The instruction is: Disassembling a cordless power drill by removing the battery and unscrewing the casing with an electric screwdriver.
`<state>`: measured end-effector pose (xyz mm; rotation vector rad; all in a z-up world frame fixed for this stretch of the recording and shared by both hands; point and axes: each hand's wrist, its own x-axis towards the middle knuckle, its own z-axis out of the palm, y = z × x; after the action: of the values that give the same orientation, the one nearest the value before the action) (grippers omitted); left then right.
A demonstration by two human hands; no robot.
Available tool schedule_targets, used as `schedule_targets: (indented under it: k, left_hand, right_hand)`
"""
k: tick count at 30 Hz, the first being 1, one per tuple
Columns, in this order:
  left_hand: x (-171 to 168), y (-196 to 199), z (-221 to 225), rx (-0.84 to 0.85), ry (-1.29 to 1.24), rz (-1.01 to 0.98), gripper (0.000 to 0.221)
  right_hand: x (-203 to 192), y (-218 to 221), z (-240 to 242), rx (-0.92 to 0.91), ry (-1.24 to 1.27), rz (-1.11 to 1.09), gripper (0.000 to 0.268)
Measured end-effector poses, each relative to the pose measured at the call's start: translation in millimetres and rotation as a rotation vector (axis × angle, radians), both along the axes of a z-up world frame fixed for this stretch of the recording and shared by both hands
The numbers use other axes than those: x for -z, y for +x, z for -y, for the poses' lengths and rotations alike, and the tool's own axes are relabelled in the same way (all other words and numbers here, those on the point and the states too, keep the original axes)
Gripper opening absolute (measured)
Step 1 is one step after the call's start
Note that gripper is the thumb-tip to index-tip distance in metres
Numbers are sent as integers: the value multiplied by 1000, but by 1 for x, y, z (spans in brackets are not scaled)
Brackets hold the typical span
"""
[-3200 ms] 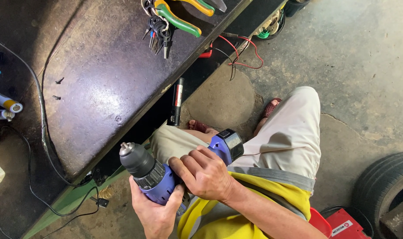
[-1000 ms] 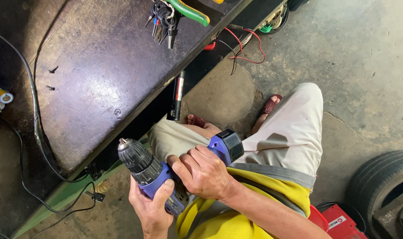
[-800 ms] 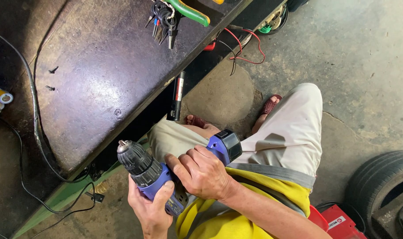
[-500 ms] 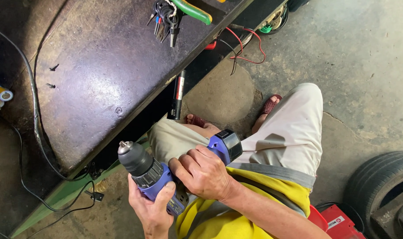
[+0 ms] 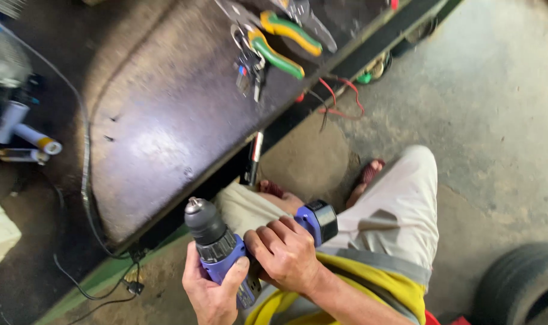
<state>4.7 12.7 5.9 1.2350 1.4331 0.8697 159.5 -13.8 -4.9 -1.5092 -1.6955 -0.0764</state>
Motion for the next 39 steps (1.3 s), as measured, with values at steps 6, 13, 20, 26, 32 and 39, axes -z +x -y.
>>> schedule_targets:
  k: [6, 13, 20, 26, 32, 39]
  left_hand:
    - [-46, 9, -68, 78, -133, -76, 26]
    - [-98, 26, -191, 421, -217, -51, 30]
    - [-104, 73, -258, 700, -209, -234, 22]
    - [-116, 97, -256, 780, 117, -772, 36]
    - [-99, 64, -258, 865, 848, -720, 41]
    - [-111, 70, -196, 1417, 979, -626, 74]
  right_hand:
    - [-39, 5, -12, 112, -163, 83, 23]
    - [-88, 70, 15, 141, -196, -445, 70]
    - [15, 44, -29, -75, -486, -1898, 108]
    - [-8, 30, -42, -49, -479, -1769, 44]
    - [-60, 43, -52, 273, -936, -1558, 38]
    - [-55, 42, -58, 149, -828, -1539, 38]
